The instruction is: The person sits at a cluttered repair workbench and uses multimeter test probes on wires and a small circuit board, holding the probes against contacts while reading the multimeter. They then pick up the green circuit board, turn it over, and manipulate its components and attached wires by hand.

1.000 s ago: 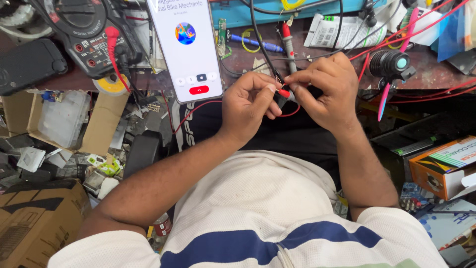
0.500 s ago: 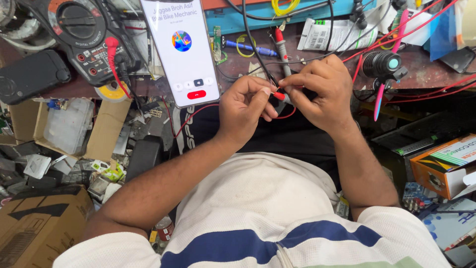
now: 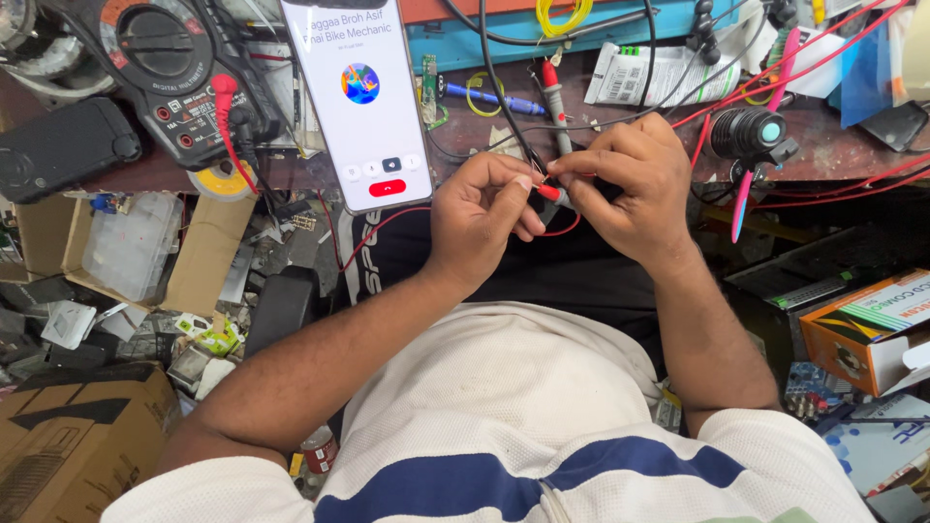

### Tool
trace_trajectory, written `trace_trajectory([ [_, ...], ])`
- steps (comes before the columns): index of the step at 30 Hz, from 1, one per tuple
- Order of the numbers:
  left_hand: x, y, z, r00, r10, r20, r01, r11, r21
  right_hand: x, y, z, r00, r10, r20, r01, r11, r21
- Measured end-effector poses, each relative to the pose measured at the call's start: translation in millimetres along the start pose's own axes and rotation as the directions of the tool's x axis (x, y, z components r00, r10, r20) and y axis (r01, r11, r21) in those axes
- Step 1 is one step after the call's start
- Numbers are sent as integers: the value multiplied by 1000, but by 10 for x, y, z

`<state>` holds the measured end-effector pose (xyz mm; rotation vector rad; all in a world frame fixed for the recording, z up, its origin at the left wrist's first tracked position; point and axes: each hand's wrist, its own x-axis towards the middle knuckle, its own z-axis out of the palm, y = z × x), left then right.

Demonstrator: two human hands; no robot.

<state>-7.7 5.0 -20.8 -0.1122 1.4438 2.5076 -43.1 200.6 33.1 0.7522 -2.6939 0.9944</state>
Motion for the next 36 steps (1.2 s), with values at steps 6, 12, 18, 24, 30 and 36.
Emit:
trace_trajectory([
  [6, -9, 7, 1, 1000, 12, 9, -12, 1000, 0, -10, -3, 5, 1000, 6, -1, -6, 1000, 1],
  [12, -5, 21, 3, 1000, 10, 15, -10, 1000, 9, -13, -1, 0, 1000, 7, -3, -7, 1000, 1],
  [18, -6, 23, 10, 1000, 2, 18, -2, 1000, 1, -13, -5, -13, 1000, 7, -5, -7, 1000, 0],
  [24, -3, 10, -3, 1000, 17, 17, -17, 1000, 13, -7, -3, 3, 1000, 4, -6, -4, 1000, -3],
  [30, 5, -10, 1, 1000, 11, 6, -11, 1000, -15, -3, 0, -8, 1000, 6, 6, -6, 1000, -7],
  [36, -3, -18, 6, 1000, 17, -5, -17, 1000, -5, -1, 3, -5, 1000, -3, 8, 3, 1000, -2],
])
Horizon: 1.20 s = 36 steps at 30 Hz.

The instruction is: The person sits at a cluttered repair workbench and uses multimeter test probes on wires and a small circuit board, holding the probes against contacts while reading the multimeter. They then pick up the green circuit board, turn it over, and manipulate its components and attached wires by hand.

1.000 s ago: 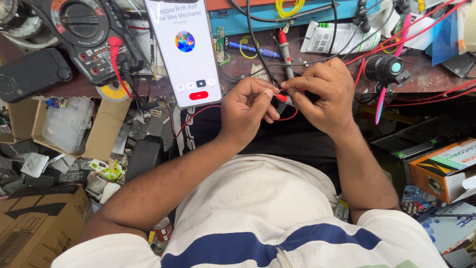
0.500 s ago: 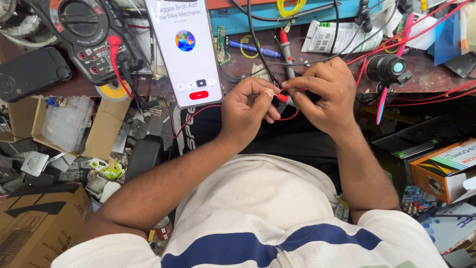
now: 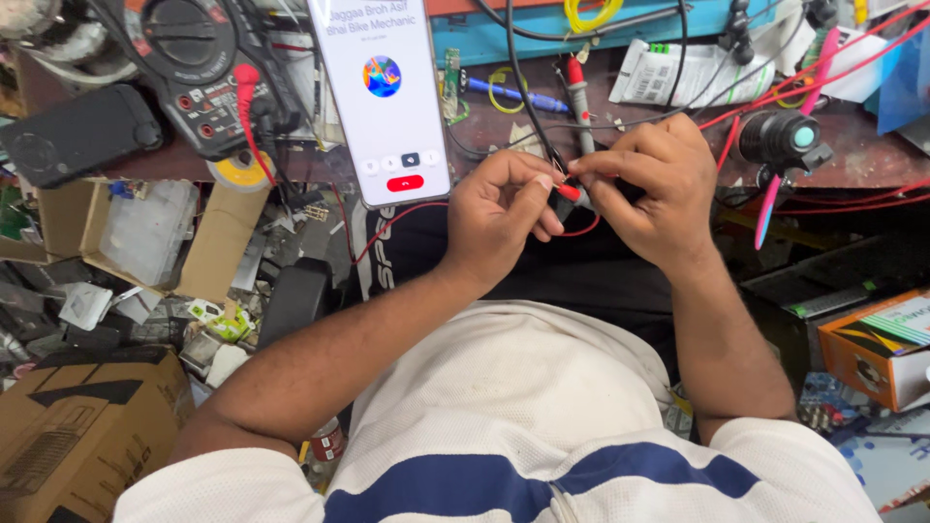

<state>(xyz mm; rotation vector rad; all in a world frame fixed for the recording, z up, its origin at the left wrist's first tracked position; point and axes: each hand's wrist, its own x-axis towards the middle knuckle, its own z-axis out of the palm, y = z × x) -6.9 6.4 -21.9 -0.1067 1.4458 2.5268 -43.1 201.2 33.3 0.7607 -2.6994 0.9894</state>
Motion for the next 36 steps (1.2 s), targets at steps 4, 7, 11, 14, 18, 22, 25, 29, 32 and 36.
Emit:
trace_trajectory([
  [4, -8, -2, 4, 1000, -19, -10, 19, 1000, -9, -16, 8, -1, 1000, 0, 16, 0, 1000, -11],
  [7, -9, -7, 5, 1000, -9, 5, 8, 1000, 2, -26, 18, -7, 1000, -3, 10, 3, 1000, -21],
  [11, -17, -8, -5, 1000, -23, 2, 23, 1000, -10, -30, 16, 1, 1000, 0, 15, 0, 1000, -10],
  [14, -17, -4, -4, 1000, -22, 8, 22, 999, -27, -32, 10, -3, 1000, 11, 12, -11, 1000, -7],
  [18, -34, 8, 4, 1000, -20, 8, 20, 1000, -21, -46, 8, -6, 1000, 15, 20, -15, 1000, -4],
  [22, -38, 25, -8, 1000, -15, 20, 15, 1000, -9, -57, 35, -9, 1000, -2, 19, 2, 1000, -7],
  [25, -56, 33, -5, 999, -33, 10, 33, 999, -16, -73, 47, -5, 1000, -10, 26, 10, 1000, -4],
  [29, -62, 47, 0, 1000, 5, 16, -5, 1000, 15, -88, 53, -6, 1000, -14, 25, 14, 1000, -3],
  [32, -70, 61, 0, 1000, -24, 10, 24, 1000, 0, -91, 51, -7, 1000, -16, 23, 16, 1000, 3],
  [36, -62, 69, 3, 1000, 1, 19, 0, 1000, -4, -77, 51, -15, 999, -17, 27, 17, 1000, -6],
])
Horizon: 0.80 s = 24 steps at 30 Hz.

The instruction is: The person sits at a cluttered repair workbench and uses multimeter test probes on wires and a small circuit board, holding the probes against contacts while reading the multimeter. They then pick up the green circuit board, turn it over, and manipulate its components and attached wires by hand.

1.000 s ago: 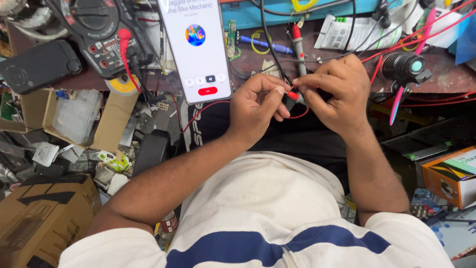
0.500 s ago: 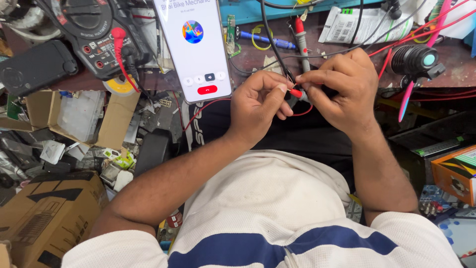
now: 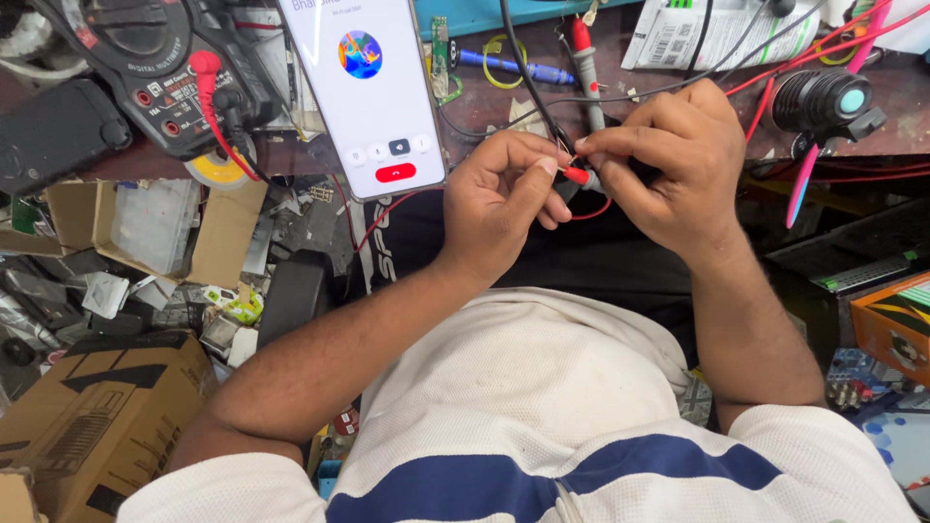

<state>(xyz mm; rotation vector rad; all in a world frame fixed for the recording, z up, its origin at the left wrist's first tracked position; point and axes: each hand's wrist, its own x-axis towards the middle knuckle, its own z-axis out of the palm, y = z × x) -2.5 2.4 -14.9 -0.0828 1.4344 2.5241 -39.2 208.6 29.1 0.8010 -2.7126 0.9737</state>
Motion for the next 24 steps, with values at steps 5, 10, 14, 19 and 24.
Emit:
trace_trajectory([
  [5, -9, -2, 3, 1000, -25, -14, 25, 1000, 2, 8, -21, -8, 1000, 6, 1, -6, 1000, 4],
  [10, -11, -8, 1, 999, -38, -18, 38, 999, -1, 9, -21, 0, 1000, 22, 1, -22, 1000, 2],
  [14, 3, 5, 5, 1000, -14, -3, 14, 1000, -2, 17, -19, 4, 1000, 12, -8, -12, 1000, -4],
  [19, 11, -11, 5, 1000, -19, -10, 19, 1000, 8, 57, -44, -6, 1000, 8, -9, -7, 1000, 6],
  [24, 1, -78, -31, 998, -41, -51, 42, 999, 17, 87, -77, -9, 1000, 23, -8, -23, 1000, 10],
])
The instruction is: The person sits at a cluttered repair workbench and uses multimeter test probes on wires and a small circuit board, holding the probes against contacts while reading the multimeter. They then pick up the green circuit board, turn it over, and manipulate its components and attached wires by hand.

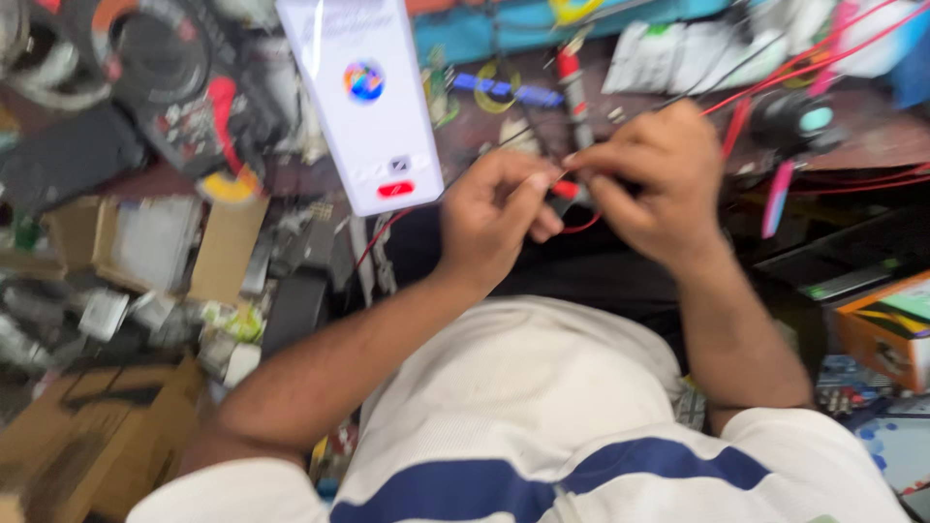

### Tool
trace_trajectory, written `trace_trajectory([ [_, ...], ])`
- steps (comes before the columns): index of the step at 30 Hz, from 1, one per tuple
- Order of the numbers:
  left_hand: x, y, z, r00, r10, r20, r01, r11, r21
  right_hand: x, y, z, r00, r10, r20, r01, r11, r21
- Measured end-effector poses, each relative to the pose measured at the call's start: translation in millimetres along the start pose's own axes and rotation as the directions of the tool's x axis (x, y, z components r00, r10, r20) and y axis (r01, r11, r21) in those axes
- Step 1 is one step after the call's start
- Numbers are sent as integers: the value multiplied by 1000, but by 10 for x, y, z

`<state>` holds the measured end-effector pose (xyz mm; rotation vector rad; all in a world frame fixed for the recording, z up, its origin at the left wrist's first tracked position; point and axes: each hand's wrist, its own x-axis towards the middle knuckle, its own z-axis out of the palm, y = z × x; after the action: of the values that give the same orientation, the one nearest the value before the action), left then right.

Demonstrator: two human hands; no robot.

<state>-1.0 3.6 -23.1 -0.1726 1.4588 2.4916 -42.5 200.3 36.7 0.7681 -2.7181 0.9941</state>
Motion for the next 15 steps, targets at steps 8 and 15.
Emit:
trace_trajectory([
  [8, 43, 65, -43, 999, 18, -39, -13, 994, 107, 77, -19, 1, 996, -22, -84, 26, 998, 55],
  [15, 124, 32, -105, 1000, -3, -26, 4, 999, 39, 94, -7, 16, 994, -23, -106, 29, 998, 58],
])
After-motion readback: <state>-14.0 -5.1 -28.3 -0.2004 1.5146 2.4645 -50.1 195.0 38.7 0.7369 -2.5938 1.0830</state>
